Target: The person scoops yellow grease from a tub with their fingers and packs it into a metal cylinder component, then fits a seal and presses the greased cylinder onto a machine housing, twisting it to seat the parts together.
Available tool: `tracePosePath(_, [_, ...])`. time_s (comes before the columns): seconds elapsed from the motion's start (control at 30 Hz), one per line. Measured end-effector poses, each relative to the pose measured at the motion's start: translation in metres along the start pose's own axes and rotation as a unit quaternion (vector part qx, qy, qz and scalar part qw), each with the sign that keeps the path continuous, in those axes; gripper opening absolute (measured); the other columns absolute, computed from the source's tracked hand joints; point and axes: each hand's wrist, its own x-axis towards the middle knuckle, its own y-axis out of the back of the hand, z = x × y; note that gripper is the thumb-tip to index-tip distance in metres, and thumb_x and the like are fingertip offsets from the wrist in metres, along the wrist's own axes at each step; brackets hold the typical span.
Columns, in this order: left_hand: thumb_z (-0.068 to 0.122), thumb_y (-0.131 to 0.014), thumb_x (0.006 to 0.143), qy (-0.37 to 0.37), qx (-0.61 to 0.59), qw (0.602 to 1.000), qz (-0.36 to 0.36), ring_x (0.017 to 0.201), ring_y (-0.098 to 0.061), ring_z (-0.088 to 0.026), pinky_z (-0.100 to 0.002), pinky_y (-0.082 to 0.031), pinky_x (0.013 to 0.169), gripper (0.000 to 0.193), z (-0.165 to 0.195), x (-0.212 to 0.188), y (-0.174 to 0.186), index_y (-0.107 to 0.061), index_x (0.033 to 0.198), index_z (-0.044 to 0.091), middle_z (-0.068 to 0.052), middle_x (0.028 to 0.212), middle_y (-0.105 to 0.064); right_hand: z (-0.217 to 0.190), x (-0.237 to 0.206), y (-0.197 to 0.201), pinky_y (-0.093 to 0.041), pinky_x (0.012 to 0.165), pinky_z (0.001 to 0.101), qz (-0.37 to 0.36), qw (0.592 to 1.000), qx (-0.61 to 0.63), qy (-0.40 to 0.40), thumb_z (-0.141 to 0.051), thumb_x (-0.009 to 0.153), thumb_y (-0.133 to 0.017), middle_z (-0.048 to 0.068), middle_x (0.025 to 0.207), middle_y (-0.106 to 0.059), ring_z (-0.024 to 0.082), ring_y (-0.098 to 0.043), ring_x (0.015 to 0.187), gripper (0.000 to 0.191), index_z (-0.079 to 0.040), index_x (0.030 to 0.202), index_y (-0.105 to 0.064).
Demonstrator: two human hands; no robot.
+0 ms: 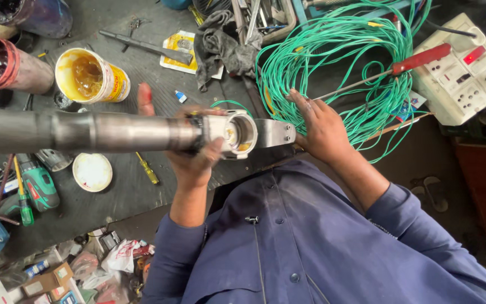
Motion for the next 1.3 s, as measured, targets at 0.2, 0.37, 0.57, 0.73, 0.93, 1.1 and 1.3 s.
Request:
tracePosePath(0.2, [0.017, -0.07, 0.095, -0.028, -0.11, 0.984, 0.138, 0.08, -0.068, -0.026, -0.047, -0.063, 0.079, 0.09, -0.002, 0.0, 0.005, -0.013, 0.164, 0.008, -0.017, 0.091, -0.065, 0.003, 0.012, 0.008, -0.054, 0.083, 0.0422, -0.023, 0.995, -0.031, 0.087, -0.031, 0.077, -0.083, 0.011, 0.127, -0.065, 0.032, -0.065, 0.103, 0.077, -0.017, 0.147, -0.053])
tracePosePath(0.37, [0.017, -0.061, 0.095, -0.068, -0.178, 0.971, 0.146, 0.072, -0.066, -0.028, -0.049, -0.061, 0.073, 0.082, 0.006, -0.008, 0.021, -0.015, 0.161, 0.007, -0.021, 0.084, -0.064, 0.005, 0.018, 0.006, -0.054, 0.065, 0.0372, -0.022, 0.998, -0.036, 0.056, -0.036, 0.082, -0.083, 0.005, 0.11, -0.065, 0.022, -0.067, 0.077, 0.03, -0.026, 0.11, -0.08])
tracePosePath(0.57, [0.021, -0.06, 0.097, -0.068, -0.214, 0.966, 0.131, 0.072, -0.067, -0.031, -0.049, -0.059, 0.071, 0.08, 0.028, -0.023, 0.044, -0.014, 0.161, 0.01, -0.022, 0.086, -0.066, 0.019, 0.03, 0.012, -0.052, 0.062, 0.0359, 0.029, 0.998, -0.047, 0.027, -0.037, 0.088, -0.084, 0.002, 0.104, -0.064, 0.021, -0.067, 0.076, 0.018, -0.02, 0.095, -0.082])
tracePosePath(0.73, [0.029, -0.055, 0.101, -0.071, -0.293, 0.946, 0.12, 0.072, -0.069, -0.033, -0.049, -0.059, 0.072, 0.07, 0.049, -0.022, 0.065, -0.021, 0.16, 0.009, -0.022, 0.088, -0.069, 0.023, 0.056, 0.041, -0.051, 0.075, 0.0424, 0.032, 0.993, -0.093, -0.062, -0.04, 0.089, -0.086, 0.005, 0.113, -0.066, 0.029, -0.067, 0.089, 0.024, -0.017, 0.095, -0.081])
tracePosePath(0.93, [0.032, -0.052, 0.103, -0.053, -0.347, 0.928, 0.127, 0.078, -0.07, -0.034, -0.049, -0.057, 0.079, 0.064, 0.069, -0.027, 0.077, -0.027, 0.158, 0.009, -0.023, 0.093, -0.069, -0.01, 0.064, 0.103, -0.041, 0.086, 0.0532, 0.038, 0.954, -0.286, 0.076, -0.045, 0.066, -0.08, 0.006, 0.11, -0.068, 0.032, -0.067, 0.102, 0.036, -0.024, 0.095, -0.081])
tracePosePath(1.1, [0.027, -0.057, 0.104, -0.054, -0.268, 0.954, 0.122, 0.079, -0.07, -0.035, -0.051, -0.057, 0.081, 0.07, 0.057, -0.033, 0.065, -0.021, 0.162, 0.013, -0.023, 0.091, -0.068, -0.038, 0.141, 0.041, -0.042, 0.114, 0.0483, -0.012, 0.993, -0.029, 0.118, -0.031, 0.107, -0.067, 0.006, 0.111, -0.067, 0.027, -0.061, 0.113, 0.023, -0.016, 0.121, -0.076])
tracePosePath(1.3, [0.02, -0.066, 0.098, -0.069, -0.128, 0.984, 0.098, 0.08, -0.071, -0.034, -0.047, -0.061, 0.081, 0.077, 0.04, -0.046, 0.03, -0.02, 0.159, 0.008, -0.024, 0.09, -0.069, -0.03, 0.224, -0.051, -0.04, 0.097, 0.0466, 0.117, 0.921, -0.272, 0.252, -0.037, 0.085, -0.071, 0.006, 0.117, -0.068, 0.025, -0.06, 0.116, 0.03, -0.017, 0.106, -0.071])
